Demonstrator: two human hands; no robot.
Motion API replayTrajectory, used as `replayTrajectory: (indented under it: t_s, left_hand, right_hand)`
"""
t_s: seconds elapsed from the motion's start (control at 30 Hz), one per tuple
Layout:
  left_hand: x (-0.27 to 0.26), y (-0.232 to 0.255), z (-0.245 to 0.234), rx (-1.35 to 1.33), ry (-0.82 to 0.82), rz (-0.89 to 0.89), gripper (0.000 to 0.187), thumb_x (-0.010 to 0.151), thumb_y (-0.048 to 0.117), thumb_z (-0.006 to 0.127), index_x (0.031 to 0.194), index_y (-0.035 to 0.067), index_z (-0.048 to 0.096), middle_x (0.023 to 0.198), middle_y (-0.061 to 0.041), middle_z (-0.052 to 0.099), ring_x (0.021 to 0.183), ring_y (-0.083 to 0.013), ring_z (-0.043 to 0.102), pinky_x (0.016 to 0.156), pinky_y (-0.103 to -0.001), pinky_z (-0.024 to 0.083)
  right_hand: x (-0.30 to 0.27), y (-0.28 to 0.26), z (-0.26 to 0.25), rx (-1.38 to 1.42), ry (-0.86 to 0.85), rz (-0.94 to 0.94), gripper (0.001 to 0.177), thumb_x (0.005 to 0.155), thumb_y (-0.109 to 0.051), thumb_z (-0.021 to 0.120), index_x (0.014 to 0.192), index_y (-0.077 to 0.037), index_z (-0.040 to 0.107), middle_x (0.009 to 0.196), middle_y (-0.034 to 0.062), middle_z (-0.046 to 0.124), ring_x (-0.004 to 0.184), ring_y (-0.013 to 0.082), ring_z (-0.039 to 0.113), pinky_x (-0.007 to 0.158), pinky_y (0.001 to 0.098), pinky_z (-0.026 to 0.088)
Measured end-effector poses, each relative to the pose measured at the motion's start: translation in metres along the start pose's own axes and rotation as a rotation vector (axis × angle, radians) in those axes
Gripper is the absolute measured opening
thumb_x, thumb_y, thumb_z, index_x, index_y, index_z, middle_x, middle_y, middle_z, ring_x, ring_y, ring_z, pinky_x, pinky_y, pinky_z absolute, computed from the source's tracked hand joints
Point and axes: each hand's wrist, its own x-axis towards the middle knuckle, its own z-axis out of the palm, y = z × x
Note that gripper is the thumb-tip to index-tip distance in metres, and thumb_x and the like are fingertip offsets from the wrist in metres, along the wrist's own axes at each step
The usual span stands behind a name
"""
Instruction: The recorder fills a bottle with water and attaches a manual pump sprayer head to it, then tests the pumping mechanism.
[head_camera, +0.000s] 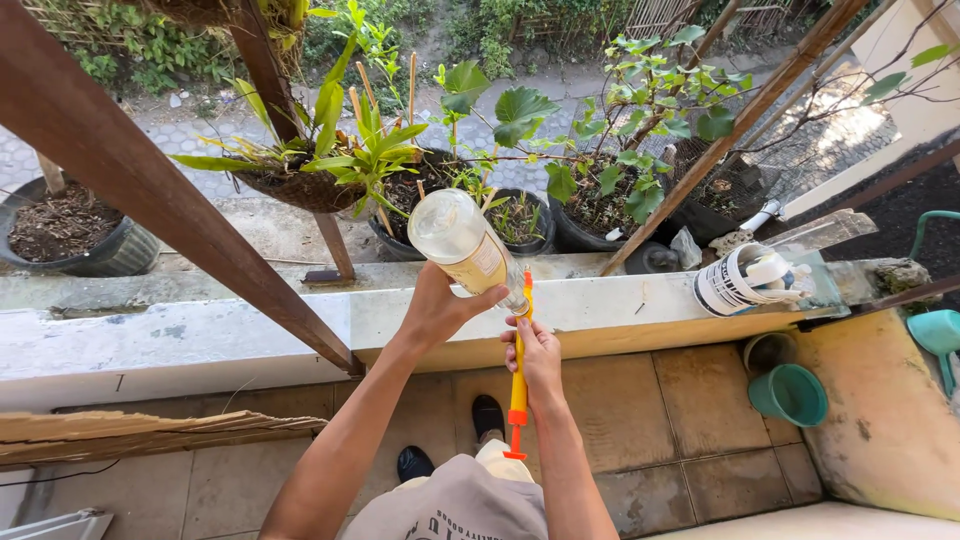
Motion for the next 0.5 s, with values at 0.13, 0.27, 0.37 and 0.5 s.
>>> replayTrajectory:
  t_s: [0.13, 0.27, 0.37, 0.5]
  left_hand:
    - [-0.003, 0.003, -0.006, -0.025, 0.019, -0.028, 0.032, 0.079, 0.017, 0.086, 0.105, 0.003, 0.074, 0.098, -0.005, 0.079, 0.09, -0.0109, 0.074, 0.08, -0.03, 0.059]
    - [-0.006, 0.002, -0.01, -0.036, 0.032, 0.002, 0.032, 0.079, 0.016, 0.086, 0.106, 0.003, 0.074, 0.099, -0.005, 0.079, 0.091, -0.0112, 0.073, 0.082, -0.03, 0.058]
    - [-0.008, 0.003, -0.011, -0.015, 0.039, 0.007, 0.032, 0.079, 0.016, 0.086, 0.105, 0.003, 0.074, 0.099, -0.005, 0.079, 0.091, -0.0112, 0.073, 0.082, -0.03, 0.058]
    - [-0.009, 0.002, -0.011, -0.034, 0.029, 0.027, 0.031, 0.08, 0.016, 0.086, 0.106, 0.003, 0.074, 0.099, -0.005, 0.079, 0.092, -0.0114, 0.073, 0.082, -0.03, 0.058]
  right_hand:
    - [-0.001, -0.001, 0.007, -0.019, -0.01, 0.005, 0.029, 0.106, -0.026, 0.053, 0.113, 0.0, 0.065, 0.082, 0.0063, 0.064, 0.058, 0.0067, 0.051, 0.048, 0.023, 0.043]
    - [-0.004, 0.0, 0.012, -0.039, -0.02, -0.003, 0.03, 0.105, -0.027, 0.053, 0.112, 0.0, 0.064, 0.082, 0.0063, 0.064, 0.058, 0.0068, 0.051, 0.048, 0.0231, 0.043]
    - [-0.005, 0.001, 0.013, -0.029, -0.019, 0.005, 0.03, 0.105, -0.027, 0.053, 0.113, 0.0, 0.064, 0.082, 0.0062, 0.064, 0.059, 0.0068, 0.051, 0.049, 0.0231, 0.043]
    - [-0.006, 0.002, 0.013, -0.028, -0.014, 0.01, 0.03, 0.105, -0.027, 0.053, 0.113, 0.0, 0.064, 0.082, 0.0061, 0.064, 0.059, 0.0067, 0.051, 0.049, 0.023, 0.043]
